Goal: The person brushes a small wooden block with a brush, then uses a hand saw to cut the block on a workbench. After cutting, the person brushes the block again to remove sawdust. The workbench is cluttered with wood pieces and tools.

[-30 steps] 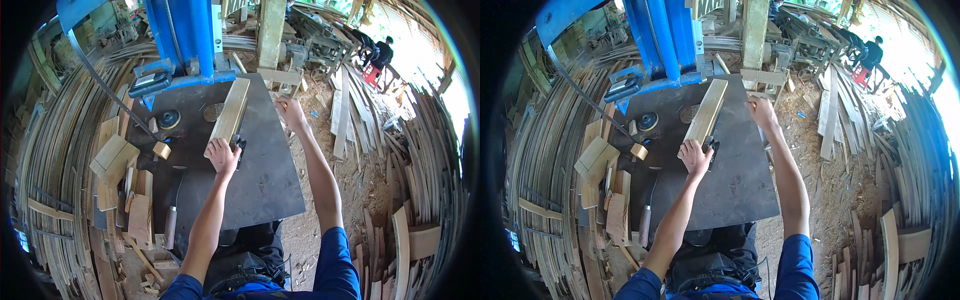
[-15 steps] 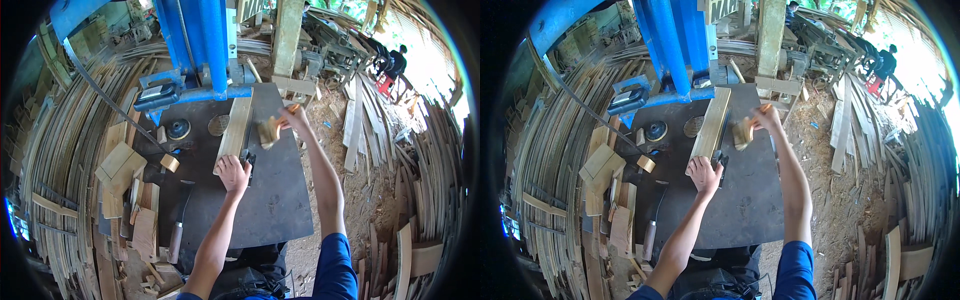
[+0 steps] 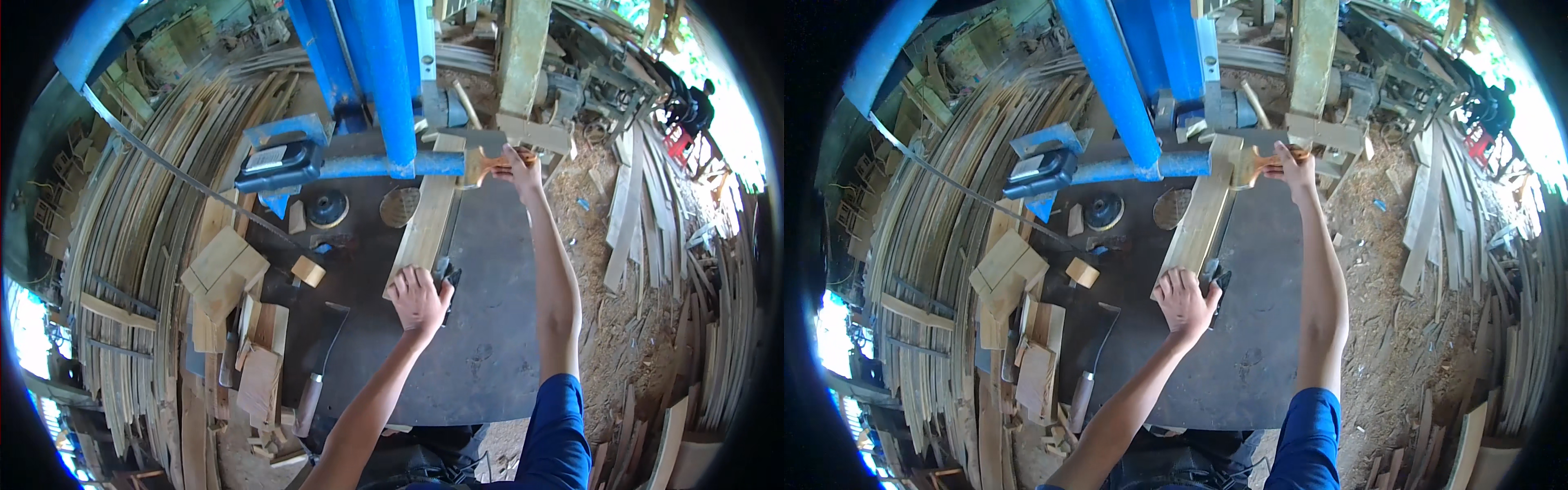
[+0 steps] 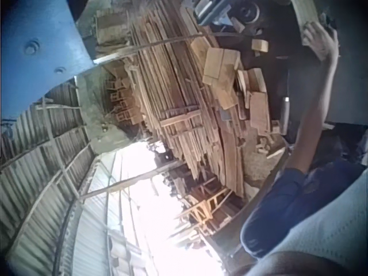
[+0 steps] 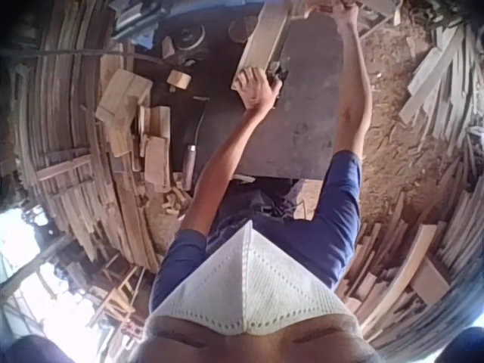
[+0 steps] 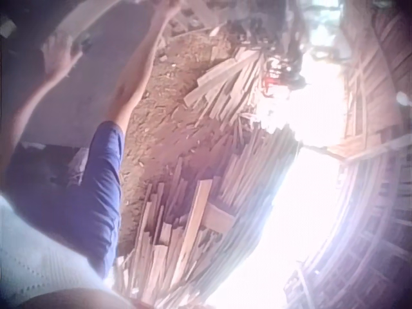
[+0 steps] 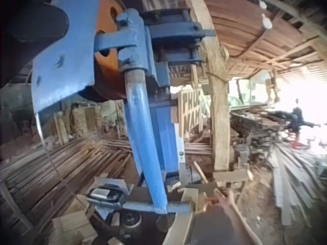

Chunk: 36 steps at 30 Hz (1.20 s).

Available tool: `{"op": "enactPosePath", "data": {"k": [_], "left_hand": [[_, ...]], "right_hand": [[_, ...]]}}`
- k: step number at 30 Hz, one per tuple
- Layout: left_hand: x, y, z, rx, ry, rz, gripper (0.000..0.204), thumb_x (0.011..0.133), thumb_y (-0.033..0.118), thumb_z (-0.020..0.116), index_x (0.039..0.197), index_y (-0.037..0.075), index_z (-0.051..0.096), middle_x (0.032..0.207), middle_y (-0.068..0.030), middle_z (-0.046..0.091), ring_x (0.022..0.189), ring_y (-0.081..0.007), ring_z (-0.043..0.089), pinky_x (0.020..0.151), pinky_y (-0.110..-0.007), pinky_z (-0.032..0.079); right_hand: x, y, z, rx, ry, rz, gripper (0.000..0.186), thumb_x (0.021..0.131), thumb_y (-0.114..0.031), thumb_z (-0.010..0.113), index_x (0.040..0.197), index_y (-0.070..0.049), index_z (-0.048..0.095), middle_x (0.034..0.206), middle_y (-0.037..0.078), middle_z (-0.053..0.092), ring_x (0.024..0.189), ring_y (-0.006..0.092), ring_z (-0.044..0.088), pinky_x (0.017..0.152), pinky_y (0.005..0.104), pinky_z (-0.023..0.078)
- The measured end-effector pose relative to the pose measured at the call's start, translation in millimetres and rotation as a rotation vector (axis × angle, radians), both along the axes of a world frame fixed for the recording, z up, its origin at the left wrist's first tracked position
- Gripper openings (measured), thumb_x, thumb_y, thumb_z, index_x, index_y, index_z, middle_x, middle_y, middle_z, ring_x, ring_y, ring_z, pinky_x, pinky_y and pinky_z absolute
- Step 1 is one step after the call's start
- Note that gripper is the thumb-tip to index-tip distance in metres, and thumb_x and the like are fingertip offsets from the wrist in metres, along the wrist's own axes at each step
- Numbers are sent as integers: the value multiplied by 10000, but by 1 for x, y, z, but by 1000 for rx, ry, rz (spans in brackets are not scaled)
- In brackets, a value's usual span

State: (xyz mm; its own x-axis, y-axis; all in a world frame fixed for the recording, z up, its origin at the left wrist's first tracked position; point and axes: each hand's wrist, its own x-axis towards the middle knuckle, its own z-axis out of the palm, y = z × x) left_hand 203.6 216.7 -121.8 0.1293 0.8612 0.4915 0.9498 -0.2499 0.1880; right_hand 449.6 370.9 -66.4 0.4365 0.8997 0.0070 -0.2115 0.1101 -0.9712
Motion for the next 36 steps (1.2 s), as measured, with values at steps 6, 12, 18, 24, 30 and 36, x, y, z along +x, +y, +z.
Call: {"op": "enactPosePath", "data": {"k": [6, 12, 18, 24, 30, 36], "left_hand": [[-3, 1, 0, 22, 29, -16, 401, 676, 377, 622, 855, 40, 500, 921, -137, 490, 917, -302, 449, 741, -416, 342], [4, 1, 6, 27, 29, -28, 416, 680, 378, 619, 869, 28, 499, 910, -143, 495, 875, -306, 472, 719, -428, 349], [3, 0, 3, 3, -24, -65, 368, 711, 377, 603, 841, 51, 492, 894, -130, 497, 910, -309, 481, 719, -443, 357], [-1, 1, 2, 30, -58, -110, 308, 746, 335, 598, 841, 72, 470, 867, -105, 502, 899, -290, 472, 733, -433, 349], [17, -26, -11, 114, -6, -308, 400, 781, 188, 554, 1077, -62, 452, 1004, -155, 511, 940, -305, 478, 831, -441, 365], [16, -35, 1, -248, -103, -250, 301, 724, 89, 585, 958, -26, 433, 923, -197, 532, 874, -317, 540, 737, -375, 448]], "right_hand": [[-9, 10, 1, 191, 63, -229, 207, 855, -188, 592, 815, 11, 555, 679, 82, 600, 615, 182, 625, 550, 322, 553], [14, -24, -10, 149, -839, -581, 186, 849, -172, 580, 814, 10, 604, 727, 144, 628, 618, 186, 625, 557, 329, 471], [-22, -177, 1, 637, -2460, 388, 104, 827, -118, 541, 897, -121, 618, 1011, 43, 603, 902, 193, 614, 603, 279, 513], [-108, -341, 85, -133, -782, 1309, 158, 824, -174, 614, 938, -71, 651, 983, 100, 644, 868, 235, 631, 767, 341, 525], [-137, -435, 75, -44, -719, 904, 166, 820, -148, 618, 914, -12, 612, 966, 126, 606, 780, 259, 623, 670, 333, 509], [-151, -448, 116, -74, -534, 737, 106, 760, -3, 653, 859, 14, 617, 984, 144, 620, 833, 215, 642, 678, 290, 533]]}}
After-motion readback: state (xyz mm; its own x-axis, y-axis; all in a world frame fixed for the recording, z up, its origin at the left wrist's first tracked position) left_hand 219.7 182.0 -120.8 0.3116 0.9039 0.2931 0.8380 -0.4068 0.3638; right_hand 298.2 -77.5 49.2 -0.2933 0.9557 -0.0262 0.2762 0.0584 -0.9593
